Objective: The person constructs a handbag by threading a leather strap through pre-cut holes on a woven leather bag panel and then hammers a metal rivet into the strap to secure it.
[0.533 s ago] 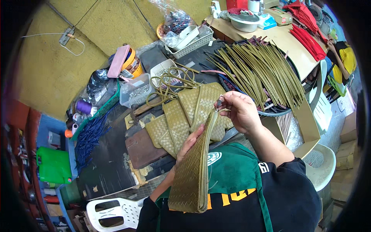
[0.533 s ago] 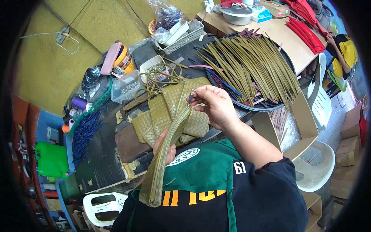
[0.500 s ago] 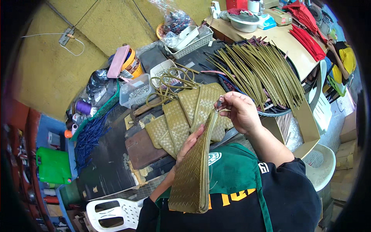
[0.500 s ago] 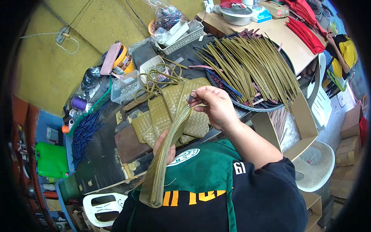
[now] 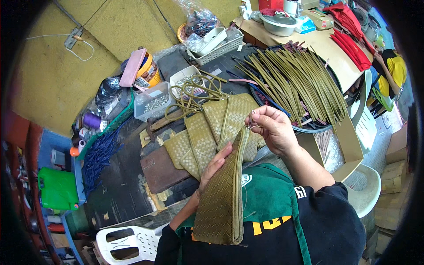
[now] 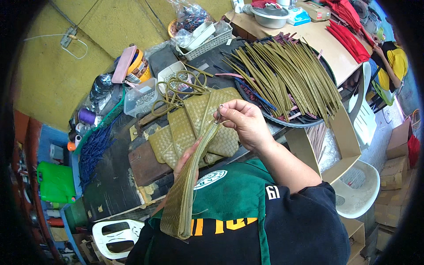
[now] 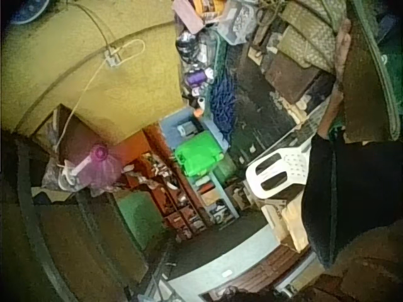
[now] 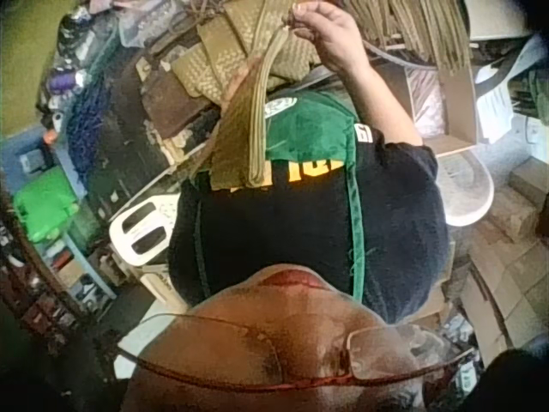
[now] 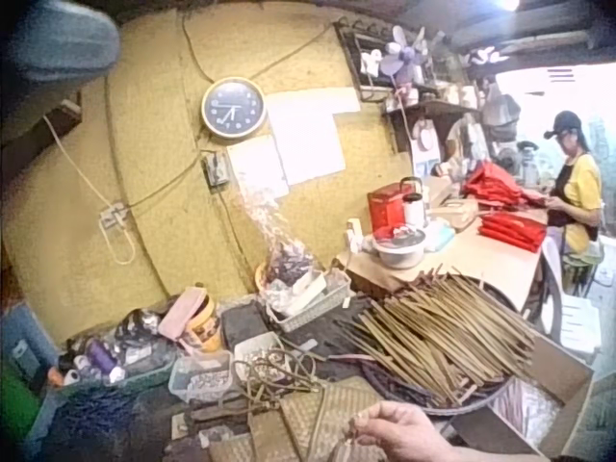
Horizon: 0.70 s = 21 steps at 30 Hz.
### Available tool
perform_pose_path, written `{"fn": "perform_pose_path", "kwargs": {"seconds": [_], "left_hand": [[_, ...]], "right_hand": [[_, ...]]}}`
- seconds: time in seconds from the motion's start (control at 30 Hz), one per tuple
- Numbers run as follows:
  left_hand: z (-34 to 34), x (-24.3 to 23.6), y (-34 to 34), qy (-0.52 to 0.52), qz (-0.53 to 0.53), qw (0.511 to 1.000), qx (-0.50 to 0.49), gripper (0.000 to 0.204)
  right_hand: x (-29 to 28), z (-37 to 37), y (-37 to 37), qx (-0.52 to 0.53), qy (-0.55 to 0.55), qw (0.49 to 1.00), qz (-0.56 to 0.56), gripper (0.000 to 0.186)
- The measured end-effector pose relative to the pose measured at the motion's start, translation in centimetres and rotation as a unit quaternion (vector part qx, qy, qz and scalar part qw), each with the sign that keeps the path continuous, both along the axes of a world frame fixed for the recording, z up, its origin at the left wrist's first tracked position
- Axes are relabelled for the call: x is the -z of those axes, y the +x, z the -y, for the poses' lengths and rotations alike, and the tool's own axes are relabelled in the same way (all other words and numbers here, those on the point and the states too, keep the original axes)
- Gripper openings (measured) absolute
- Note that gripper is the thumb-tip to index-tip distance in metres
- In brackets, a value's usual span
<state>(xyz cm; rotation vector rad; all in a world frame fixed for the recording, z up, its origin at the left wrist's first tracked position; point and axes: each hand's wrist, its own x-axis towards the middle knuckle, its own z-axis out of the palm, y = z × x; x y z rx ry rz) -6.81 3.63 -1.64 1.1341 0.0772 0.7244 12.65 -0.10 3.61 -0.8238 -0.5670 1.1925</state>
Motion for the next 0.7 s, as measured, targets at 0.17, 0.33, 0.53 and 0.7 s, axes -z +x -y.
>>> {"fn": "perform_pose_path", "kwargs": {"seconds": [0.17, 0.33, 0.53, 0.7], "left_hand": [[1.0, -0.7, -0.2, -0.096, -0.081, 0.99, -0.061, 0.044], [1.4, -0.4, -1.3, 0.069, 0.085, 0.99, -0.091, 0.047], [2.0, -0.5, -4.0, 0.276, 0.039, 0.939, -0.203, 0.033], [3.7, -2.3, -7.5, 0.311, -0.081, 0.925, -0.205, 0.031]], "right_hand": [[0.5, 1.0, 0.3, 0.006, 0.028, 0.998, 0.051, 0.03], [0.6, 1.1, 0.6, -0.062, 0.067, 0.991, 0.102, 0.014], [0.0, 1.4, 0.2, -0.118, 0.053, 0.929, 0.346, 0.005], [-0.1, 1.7, -1.4, -0.149, 0.056, 0.952, 0.263, 0.01]]}}
